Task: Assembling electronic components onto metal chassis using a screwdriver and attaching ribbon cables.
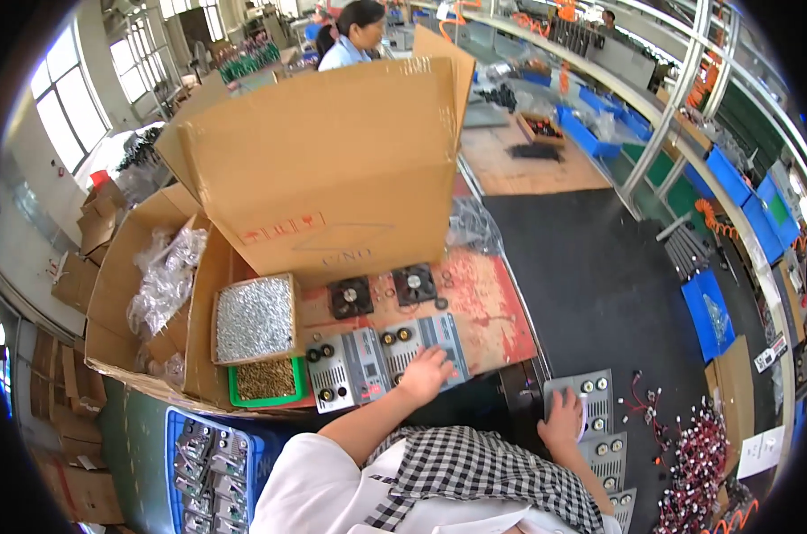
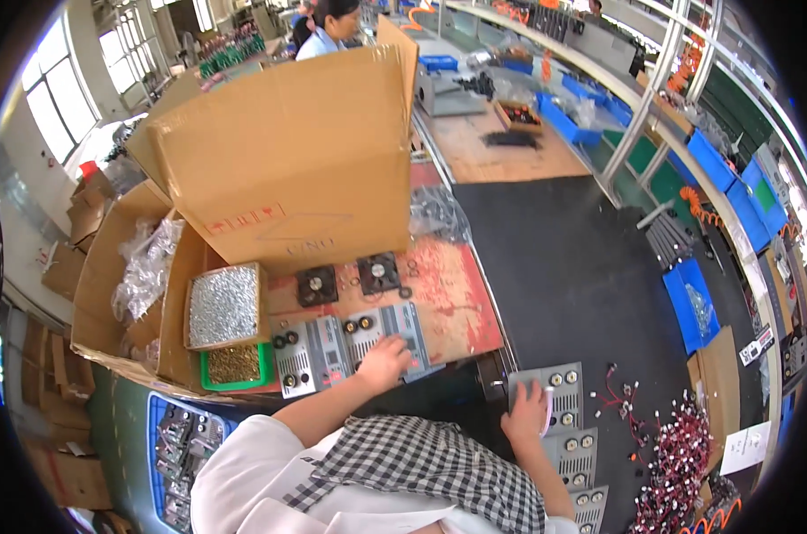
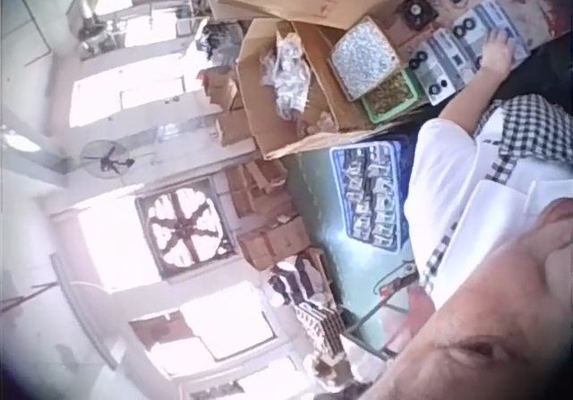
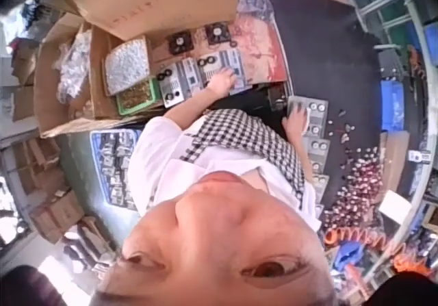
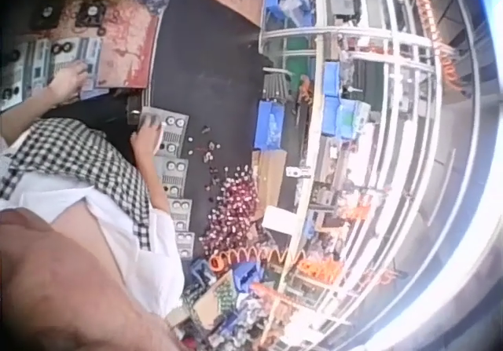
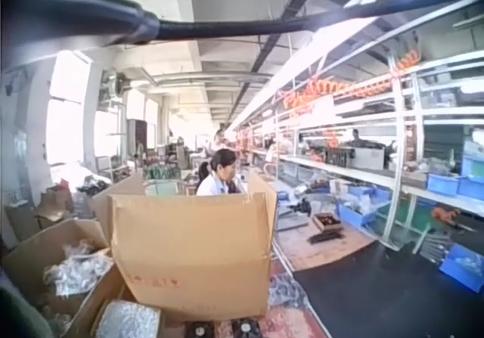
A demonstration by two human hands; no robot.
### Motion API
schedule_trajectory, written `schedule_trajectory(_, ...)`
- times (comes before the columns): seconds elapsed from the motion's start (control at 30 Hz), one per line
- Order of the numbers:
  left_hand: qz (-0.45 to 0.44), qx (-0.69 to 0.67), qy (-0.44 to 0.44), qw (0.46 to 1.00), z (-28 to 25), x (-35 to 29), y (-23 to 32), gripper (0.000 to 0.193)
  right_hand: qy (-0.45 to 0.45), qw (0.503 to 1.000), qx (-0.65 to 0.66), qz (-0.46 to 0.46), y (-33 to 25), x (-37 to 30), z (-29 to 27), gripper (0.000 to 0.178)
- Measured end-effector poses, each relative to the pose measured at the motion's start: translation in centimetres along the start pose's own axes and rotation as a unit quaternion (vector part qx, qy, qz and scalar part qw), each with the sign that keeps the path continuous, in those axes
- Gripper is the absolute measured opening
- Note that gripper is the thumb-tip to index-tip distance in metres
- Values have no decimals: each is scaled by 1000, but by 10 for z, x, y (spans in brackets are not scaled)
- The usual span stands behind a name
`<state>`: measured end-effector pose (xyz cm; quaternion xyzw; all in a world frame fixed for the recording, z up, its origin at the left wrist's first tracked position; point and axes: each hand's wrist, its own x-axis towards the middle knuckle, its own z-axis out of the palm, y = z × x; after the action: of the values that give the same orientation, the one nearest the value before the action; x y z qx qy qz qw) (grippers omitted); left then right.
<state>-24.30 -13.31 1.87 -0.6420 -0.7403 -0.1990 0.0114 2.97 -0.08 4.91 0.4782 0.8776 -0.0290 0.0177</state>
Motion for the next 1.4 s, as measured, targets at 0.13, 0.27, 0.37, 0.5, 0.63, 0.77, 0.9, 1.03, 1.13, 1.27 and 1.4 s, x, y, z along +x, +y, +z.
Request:
schedule_trajectory(0.13,-38,26,-42,998,-8,6,13,21,84,987,133,-28,35,25,-11,61)
schedule_trajectory(0.27,-55,21,-52,997,-6,2,5,24,-51,684,727,17,7,48,-89,51)
schedule_trajectory(0.37,-60,-5,-46,997,-1,9,3,25,-81,508,856,-59,-5,74,-74,53)
schedule_trajectory(0.5,-64,-11,-62,996,-1,16,-1,24,-154,436,887,16,-31,115,-3,50)
schedule_trajectory(0.63,-51,7,-45,998,-9,5,1,28,-230,427,872,58,-40,132,33,46)
schedule_trajectory(0.77,-31,-7,-36,999,-14,9,-2,30,-173,769,613,50,-36,170,66,45)
schedule_trajectory(0.9,-27,-19,-92,995,-17,8,-4,31,22,960,276,-30,-49,139,57,62)
schedule_trajectory(1.03,-39,-63,-90,993,-4,-8,1,41,148,962,215,-86,-49,96,36,55)
schedule_trajectory(1.13,-47,-75,-84,993,-17,-6,-2,48,214,958,167,-95,-50,86,26,42)
schedule_trajectory(1.27,-103,19,-6,994,-31,-12,-23,51,136,981,104,-97,-53,96,17,33)
schedule_trajectory(1.4,-182,34,52,981,-36,-40,-26,54,77,983,73,-151,-47,94,20,37)
